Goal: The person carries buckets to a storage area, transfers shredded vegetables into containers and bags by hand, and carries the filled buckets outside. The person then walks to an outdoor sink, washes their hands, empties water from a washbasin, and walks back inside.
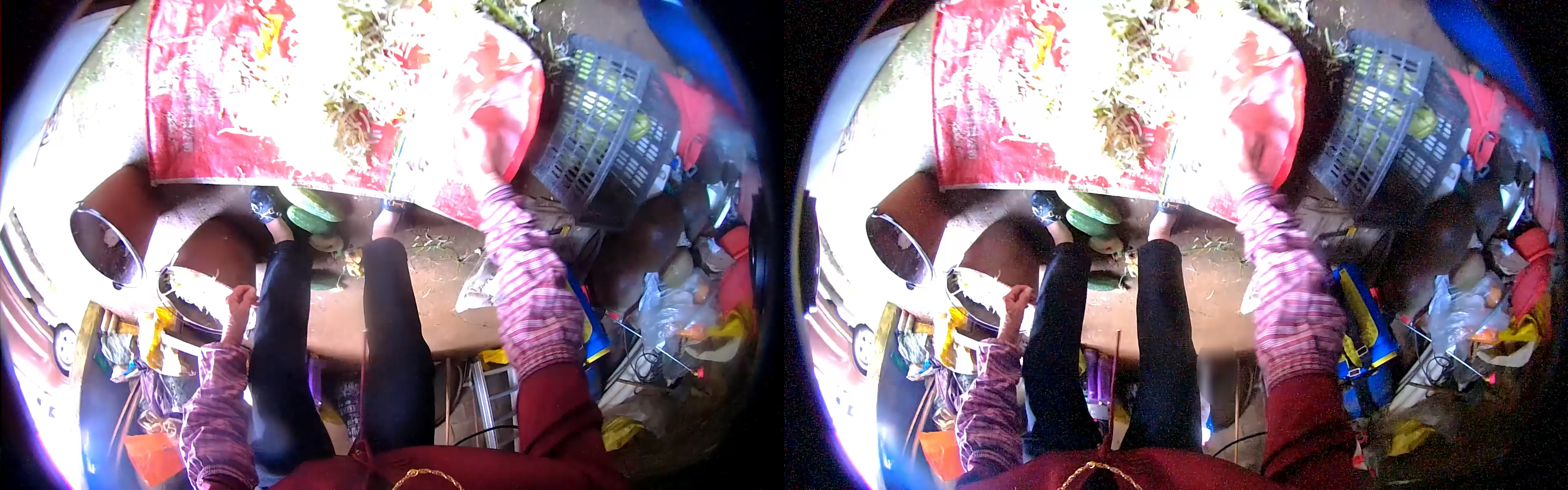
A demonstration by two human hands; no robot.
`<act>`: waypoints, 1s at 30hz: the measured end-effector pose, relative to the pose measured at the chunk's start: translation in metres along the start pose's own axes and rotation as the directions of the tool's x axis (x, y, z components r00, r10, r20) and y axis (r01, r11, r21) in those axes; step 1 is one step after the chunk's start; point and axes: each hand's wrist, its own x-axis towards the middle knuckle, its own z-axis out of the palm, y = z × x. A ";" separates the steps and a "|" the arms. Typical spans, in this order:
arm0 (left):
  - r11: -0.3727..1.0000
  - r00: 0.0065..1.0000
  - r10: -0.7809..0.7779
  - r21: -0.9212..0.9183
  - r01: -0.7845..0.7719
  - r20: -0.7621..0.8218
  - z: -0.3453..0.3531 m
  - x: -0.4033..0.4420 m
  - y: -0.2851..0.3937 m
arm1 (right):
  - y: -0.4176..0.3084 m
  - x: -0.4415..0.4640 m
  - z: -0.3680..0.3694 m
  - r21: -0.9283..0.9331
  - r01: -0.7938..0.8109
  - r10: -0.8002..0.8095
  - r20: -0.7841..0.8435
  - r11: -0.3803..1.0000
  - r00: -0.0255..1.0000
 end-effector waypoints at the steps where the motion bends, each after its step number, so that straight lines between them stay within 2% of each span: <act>1: 1.000 1.000 -0.012 0.003 0.012 0.017 0.000 -0.010 0.007 | 0.020 -0.005 0.020 0.101 0.018 -0.018 0.003 0.995 1.000; 2: 1.000 1.000 0.006 -0.016 -0.006 0.015 -0.002 -0.018 0.009 | 0.040 -0.009 0.040 0.201 0.034 -0.036 0.007 0.979 0.999; 4: 0.998 1.000 0.029 -0.061 -0.029 -0.004 -0.009 -0.035 0.011 | 0.056 -0.029 0.076 -0.128 0.146 -0.129 0.132 0.981 0.983; 5: 0.997 0.999 0.045 -0.063 -0.046 -0.004 -0.011 -0.046 0.020 | 0.069 -0.048 0.106 -0.481 0.351 -0.299 0.184 0.803 0.936; 6: 0.998 1.000 0.021 -0.062 -0.022 -0.010 -0.013 -0.059 0.030 | 0.081 -0.069 0.137 -0.758 0.453 -0.460 0.229 0.469 0.858; 10: 0.999 0.999 -0.031 -0.044 0.030 -0.015 -0.036 -0.094 0.014 | 0.054 -0.133 0.245 -0.884 0.331 -0.466 0.152 0.331 0.872; 11: 0.993 1.000 -0.022 -0.114 0.020 -0.012 -0.041 -0.101 0.002 | 0.042 -0.135 0.242 -0.880 0.344 -0.497 0.148 0.328 0.855; 14: 0.991 0.998 0.001 -0.134 -0.011 -0.070 -0.053 -0.130 0.006 | -0.009 -0.126 0.213 -0.844 0.407 -0.614 0.121 0.350 0.780; 17: 0.982 0.995 0.024 -0.184 -0.041 -0.092 -0.065 -0.147 -0.012 | -0.076 -0.139 0.198 -0.903 0.351 -0.586 0.148 0.249 0.797; 19: 0.971 0.993 -0.001 -0.236 -0.026 -0.114 -0.070 -0.156 -0.024 | -0.109 -0.153 0.214 -0.913 0.308 -0.537 0.125 0.266 0.834; 20: 0.969 0.993 -0.007 -0.246 -0.021 -0.114 -0.072 -0.162 -0.025 | -0.119 -0.153 0.224 -0.887 0.320 -0.508 0.117 0.332 0.854; 21: 0.968 0.993 -0.020 -0.251 -0.009 -0.113 -0.075 -0.169 -0.028 | -0.130 -0.149 0.235 -0.899 0.337 -0.559 0.133 0.280 0.819; 23: 0.968 0.993 -0.013 -0.251 -0.016 -0.115 -0.079 -0.181 -0.020 | -0.148 -0.154 0.276 -0.672 0.472 -0.465 0.209 0.570 0.860; 24: 0.962 0.992 -0.018 -0.273 -0.016 -0.124 -0.080 -0.183 -0.025 | -0.153 -0.134 0.287 -0.581 0.474 -0.488 0.145 0.662 0.861; 25: 0.956 0.991 -0.023 -0.292 -0.016 -0.130 -0.082 -0.183 -0.031 | -0.165 -0.117 0.288 -0.594 0.360 -0.409 0.056 0.720 0.911; 27: 0.951 0.992 -0.010 -0.307 -0.030 -0.126 -0.085 -0.187 -0.030 | -0.161 -0.104 0.295 -0.416 0.249 -0.368 -0.235 0.875 0.900; 29: 0.942 0.992 -0.008 -0.334 -0.036 -0.127 -0.085 -0.187 -0.036 | -0.133 -0.115 0.294 -0.500 0.118 -0.337 -0.373 0.858 0.864; 30: 0.930 0.993 -0.010 -0.365 -0.035 -0.119 -0.082 -0.187 -0.039 | -0.112 -0.092 0.259 -0.364 0.157 -0.287 -0.339 0.918 0.896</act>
